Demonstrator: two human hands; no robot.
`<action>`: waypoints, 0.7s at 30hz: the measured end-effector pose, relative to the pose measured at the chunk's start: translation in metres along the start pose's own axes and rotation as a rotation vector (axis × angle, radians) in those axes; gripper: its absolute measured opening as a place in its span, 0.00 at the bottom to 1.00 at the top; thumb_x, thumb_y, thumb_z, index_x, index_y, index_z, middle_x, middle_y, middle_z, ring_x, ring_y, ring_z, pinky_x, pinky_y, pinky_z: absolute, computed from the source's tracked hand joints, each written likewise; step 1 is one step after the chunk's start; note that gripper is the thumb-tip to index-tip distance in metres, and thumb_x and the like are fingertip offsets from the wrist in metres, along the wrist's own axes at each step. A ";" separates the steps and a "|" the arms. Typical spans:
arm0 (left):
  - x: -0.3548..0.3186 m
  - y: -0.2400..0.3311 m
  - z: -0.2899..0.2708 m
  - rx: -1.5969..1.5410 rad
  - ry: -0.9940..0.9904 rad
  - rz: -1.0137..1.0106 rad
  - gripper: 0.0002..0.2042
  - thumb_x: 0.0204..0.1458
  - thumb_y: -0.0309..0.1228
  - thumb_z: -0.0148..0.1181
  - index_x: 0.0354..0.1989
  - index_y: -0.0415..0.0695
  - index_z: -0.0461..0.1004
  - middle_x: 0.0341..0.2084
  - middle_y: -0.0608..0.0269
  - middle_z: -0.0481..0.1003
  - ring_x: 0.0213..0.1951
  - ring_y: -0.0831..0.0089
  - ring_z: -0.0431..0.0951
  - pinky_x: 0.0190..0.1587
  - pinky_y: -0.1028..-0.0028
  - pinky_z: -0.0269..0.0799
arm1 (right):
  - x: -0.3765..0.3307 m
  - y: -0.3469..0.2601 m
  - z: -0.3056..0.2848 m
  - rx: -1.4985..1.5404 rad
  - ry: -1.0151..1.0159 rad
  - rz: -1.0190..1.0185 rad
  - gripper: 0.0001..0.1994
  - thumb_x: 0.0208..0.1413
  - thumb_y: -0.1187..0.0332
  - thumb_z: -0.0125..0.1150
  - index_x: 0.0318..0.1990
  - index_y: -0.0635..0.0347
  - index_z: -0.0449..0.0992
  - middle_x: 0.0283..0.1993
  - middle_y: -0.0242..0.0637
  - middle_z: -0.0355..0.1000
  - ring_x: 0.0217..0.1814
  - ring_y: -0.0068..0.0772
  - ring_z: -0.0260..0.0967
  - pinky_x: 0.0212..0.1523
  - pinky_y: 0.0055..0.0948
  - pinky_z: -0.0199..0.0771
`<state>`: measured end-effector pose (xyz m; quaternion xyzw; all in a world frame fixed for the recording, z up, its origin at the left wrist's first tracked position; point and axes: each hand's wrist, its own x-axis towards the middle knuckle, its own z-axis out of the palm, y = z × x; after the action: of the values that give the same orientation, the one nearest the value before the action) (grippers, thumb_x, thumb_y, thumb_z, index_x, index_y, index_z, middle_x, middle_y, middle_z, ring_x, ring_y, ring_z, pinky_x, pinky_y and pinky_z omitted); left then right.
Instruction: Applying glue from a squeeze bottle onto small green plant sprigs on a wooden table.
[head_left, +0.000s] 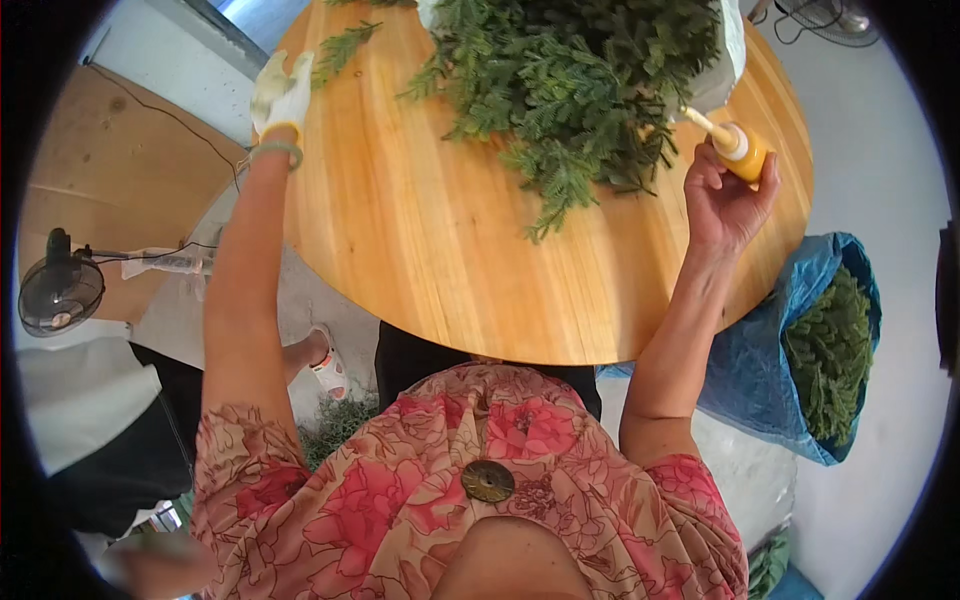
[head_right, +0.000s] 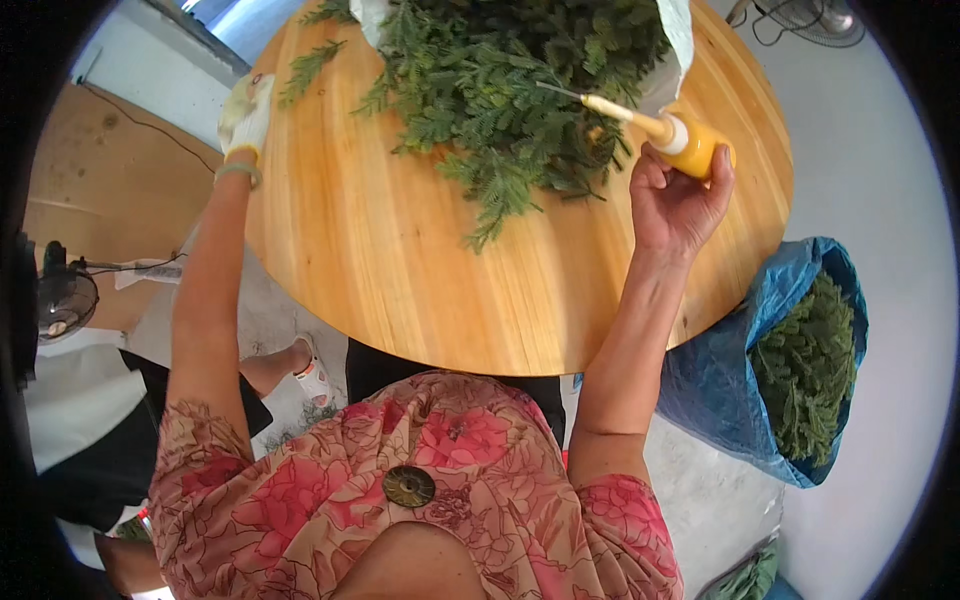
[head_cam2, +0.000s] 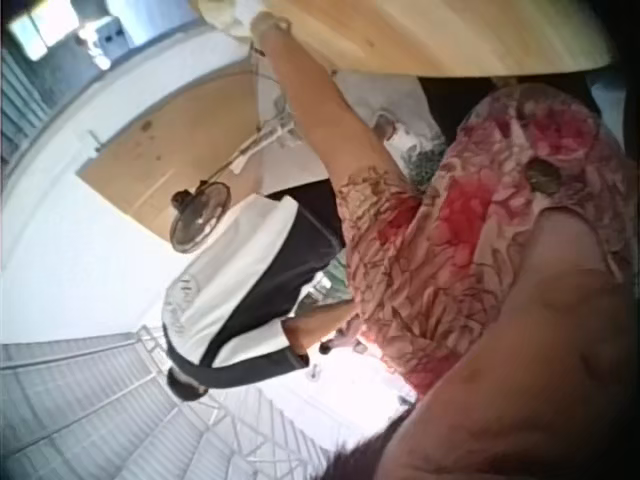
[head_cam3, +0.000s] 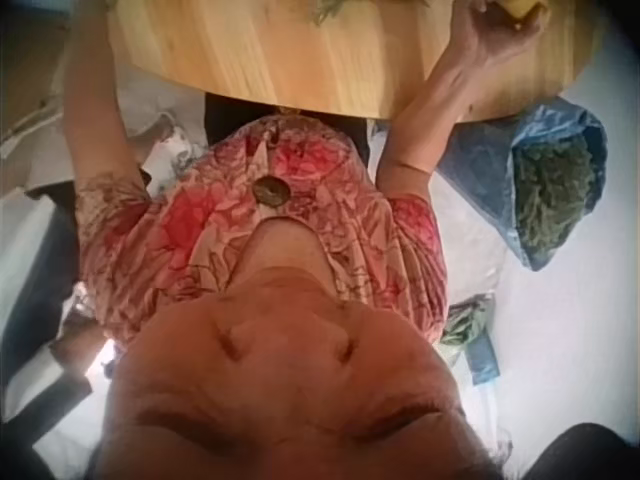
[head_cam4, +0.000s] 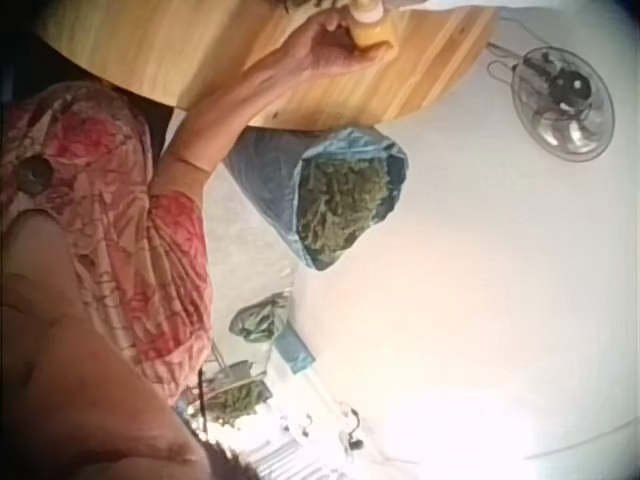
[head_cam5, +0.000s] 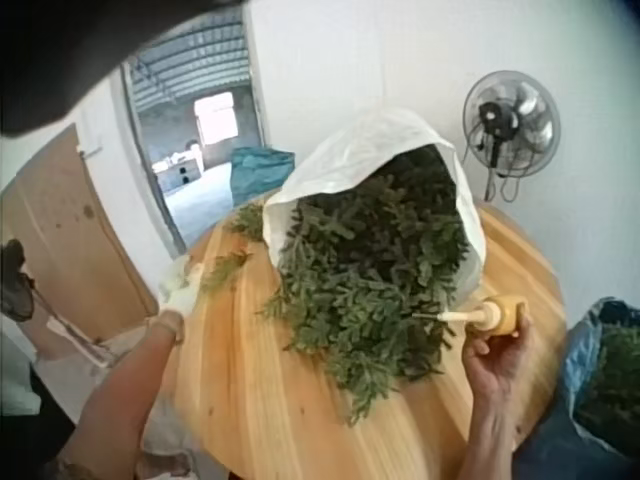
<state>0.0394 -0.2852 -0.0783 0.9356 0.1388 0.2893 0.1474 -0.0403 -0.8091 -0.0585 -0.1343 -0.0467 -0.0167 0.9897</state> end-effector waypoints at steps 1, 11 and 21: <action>-0.038 0.036 -0.034 -0.091 0.127 -0.028 0.25 0.62 0.45 0.51 0.58 0.36 0.70 0.55 0.49 0.73 0.57 0.60 0.73 0.61 0.69 0.66 | 0.001 0.001 0.003 0.039 -0.040 0.011 0.22 0.51 0.61 0.68 0.49 0.65 0.71 0.42 0.40 0.68 0.33 0.27 0.55 0.26 0.20 0.56; -0.237 0.190 -0.066 -0.150 -0.295 0.406 0.16 0.48 0.40 0.67 0.41 0.44 0.81 0.52 0.55 0.75 0.51 0.59 0.75 0.56 0.65 0.69 | 0.005 0.008 0.011 0.197 -0.103 0.134 0.23 0.45 0.63 0.72 0.46 0.66 0.71 0.37 0.39 0.61 0.31 0.27 0.54 0.26 0.20 0.57; -0.257 0.120 -0.106 -0.385 -0.297 0.512 0.10 0.46 0.28 0.63 0.38 0.46 0.81 0.36 0.63 0.81 0.40 0.63 0.79 0.46 0.69 0.72 | -0.003 0.006 0.010 0.082 -0.173 0.202 0.29 0.45 0.61 0.71 0.53 0.68 0.69 0.43 0.44 0.64 0.35 0.29 0.56 0.27 0.18 0.59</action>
<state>-0.2052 -0.4633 -0.0801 0.9269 -0.1804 0.1984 0.2624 -0.0440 -0.8000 -0.0504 -0.0987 -0.1187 0.0965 0.9833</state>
